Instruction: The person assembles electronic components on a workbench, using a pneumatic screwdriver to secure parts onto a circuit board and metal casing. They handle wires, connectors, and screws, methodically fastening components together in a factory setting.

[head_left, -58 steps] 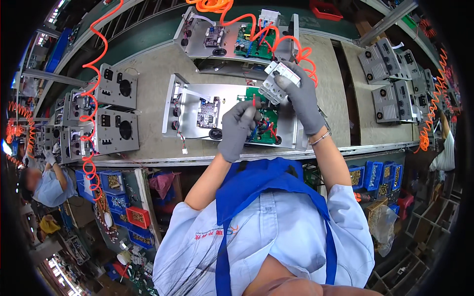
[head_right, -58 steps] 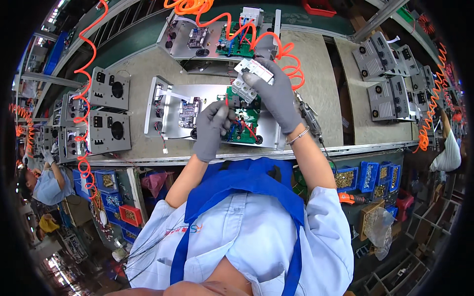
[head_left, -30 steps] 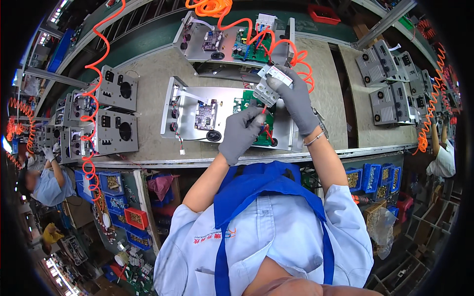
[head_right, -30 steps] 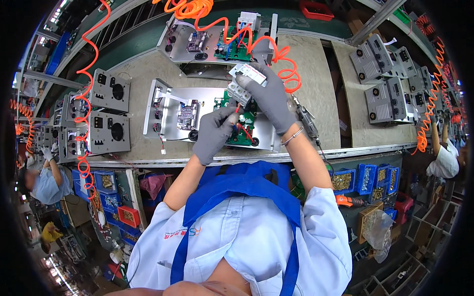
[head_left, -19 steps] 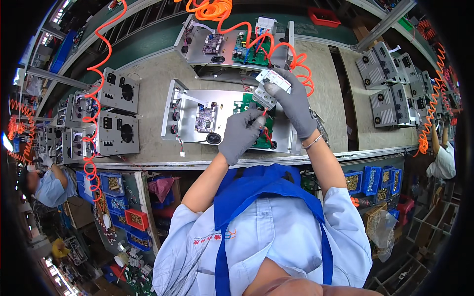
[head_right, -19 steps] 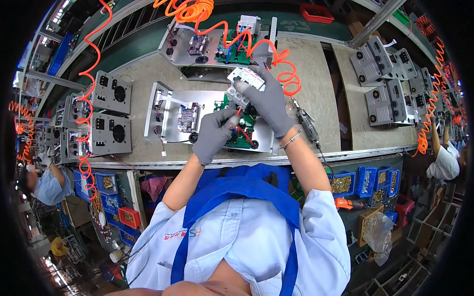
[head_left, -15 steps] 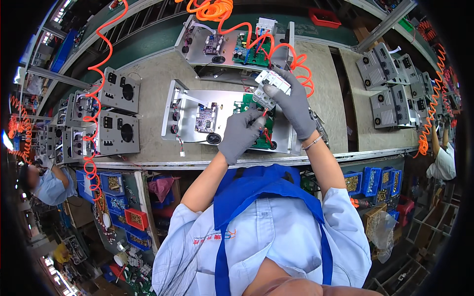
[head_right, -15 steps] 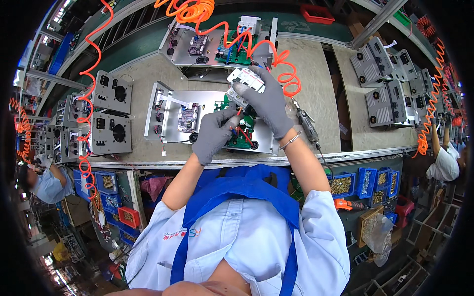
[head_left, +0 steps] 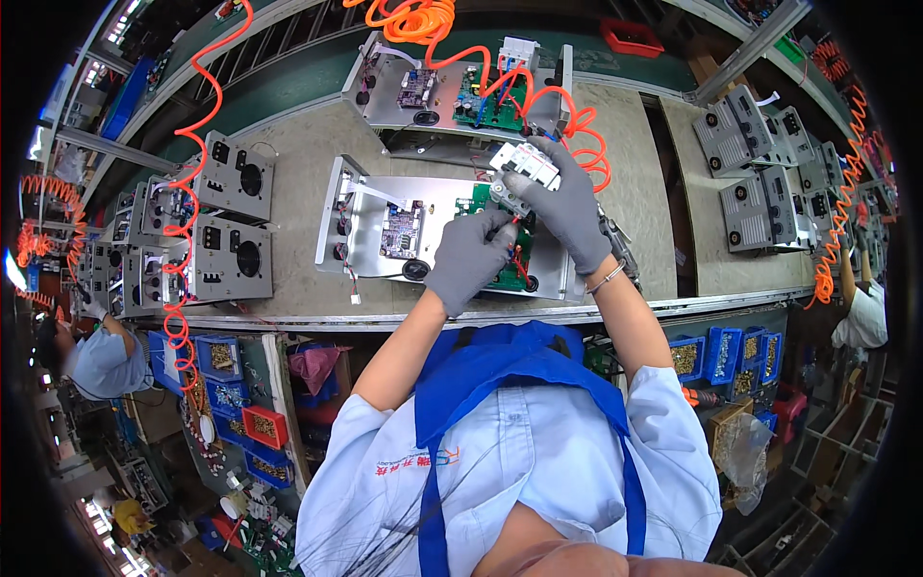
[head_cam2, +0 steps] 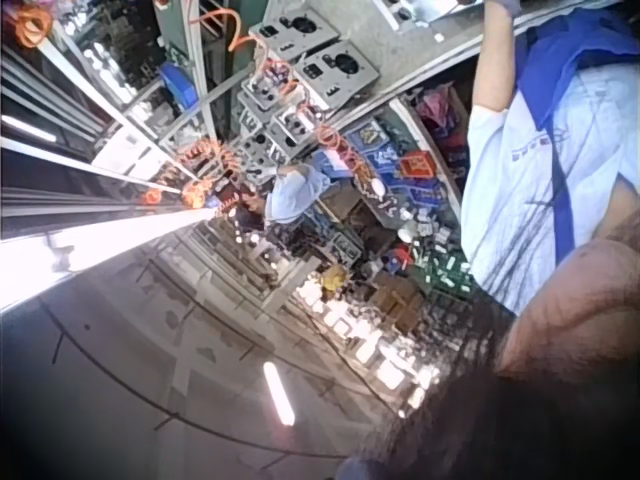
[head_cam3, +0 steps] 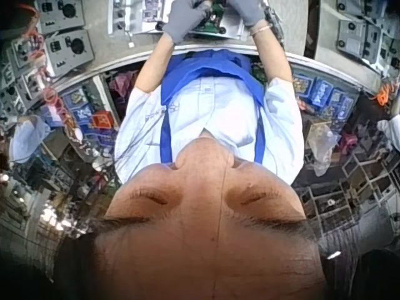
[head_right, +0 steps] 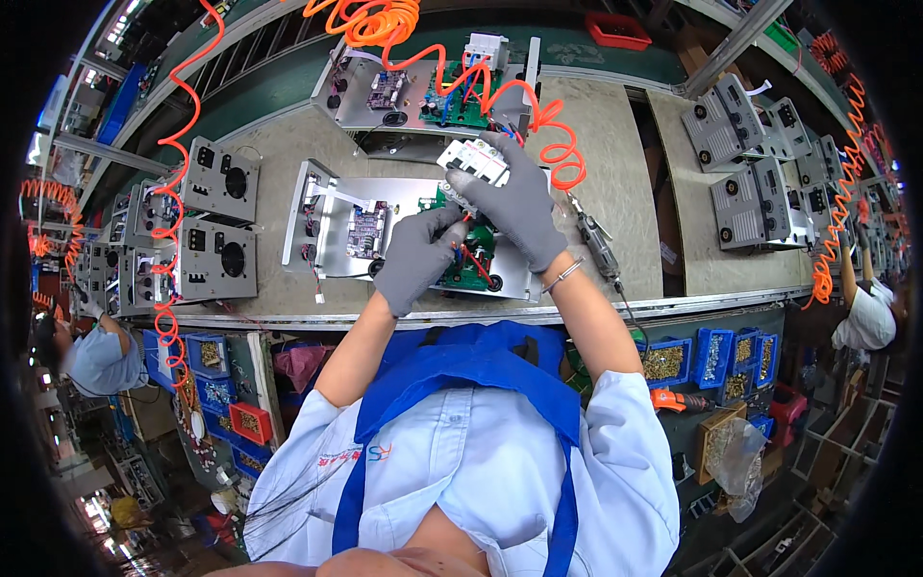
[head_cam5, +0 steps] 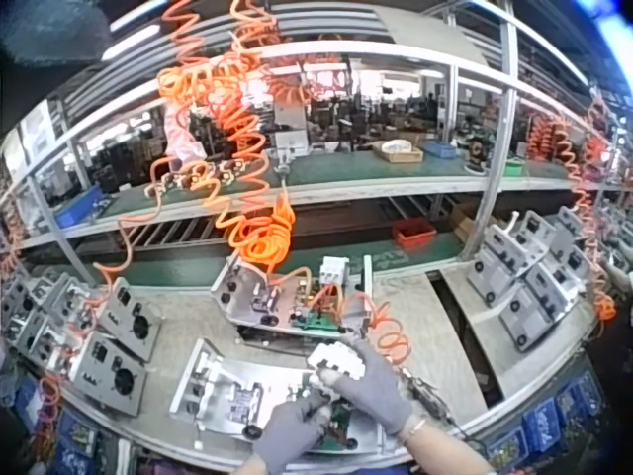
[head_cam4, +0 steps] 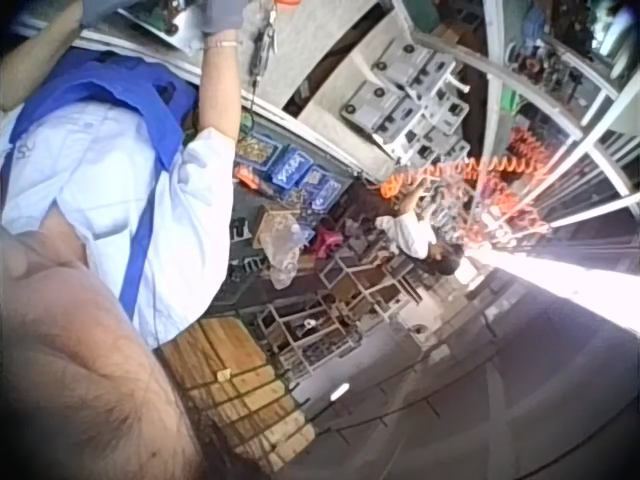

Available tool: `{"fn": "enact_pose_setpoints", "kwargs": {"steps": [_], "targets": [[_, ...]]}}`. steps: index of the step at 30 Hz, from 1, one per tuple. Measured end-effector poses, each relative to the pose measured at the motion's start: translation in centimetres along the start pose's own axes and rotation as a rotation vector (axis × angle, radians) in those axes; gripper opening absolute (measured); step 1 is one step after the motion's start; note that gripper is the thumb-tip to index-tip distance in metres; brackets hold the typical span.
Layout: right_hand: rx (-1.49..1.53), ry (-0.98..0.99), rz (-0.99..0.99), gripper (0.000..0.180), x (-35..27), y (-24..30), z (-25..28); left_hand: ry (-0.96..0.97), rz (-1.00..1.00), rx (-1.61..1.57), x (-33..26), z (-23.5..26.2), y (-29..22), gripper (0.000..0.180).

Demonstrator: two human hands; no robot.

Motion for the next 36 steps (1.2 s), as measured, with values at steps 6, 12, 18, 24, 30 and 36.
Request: {"fn": "enact_pose_setpoints", "kwargs": {"steps": [6, 12, 18, 24, 30, 36], "targets": [[-0.049, 0.015, -0.059, 0.059, -0.2, 1.4, -0.3, -0.187, 0.049, 0.105, -0.3, -0.1, -2.1, 0.055], [-0.029, -0.046, -0.055, 0.057, -1.1, 1.3, 0.3, -0.134, 0.003, 0.16, 0.7, -1.0, -2.0, 0.059], [-0.477, 0.003, -0.224, 0.055, -2.6, 7.8, 5.0, -0.043, 0.027, 0.239, 0.7, 0.3, -0.1, 0.061], [-0.662, -0.277, -0.017, 0.049, -0.6, -4.2, 13.6, 0.083, 0.035, 0.301, 1.4, 0.5, 0.4, 0.066], [-1.336, 0.007, -0.523, 0.07, -3.6, -17.7, 13.8, 0.107, 0.069, 0.259, 1.2, 0.4, 2.4, 0.064], [-1.247, -0.143, -0.521, 0.054, -2.2, -21.8, 16.4, 0.106, 0.068, 0.401, 1.2, 0.2, 2.5, 0.066]]}}
Point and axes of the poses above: each hand's wrist, its own x-axis towards the middle knuckle, its own z-axis out of the back of the hand, y = z × x, the point moved 2 cm from there along x, towards the middle knuckle, and after that the axes turned 5 degrees about -y, right-handed, at the moved point
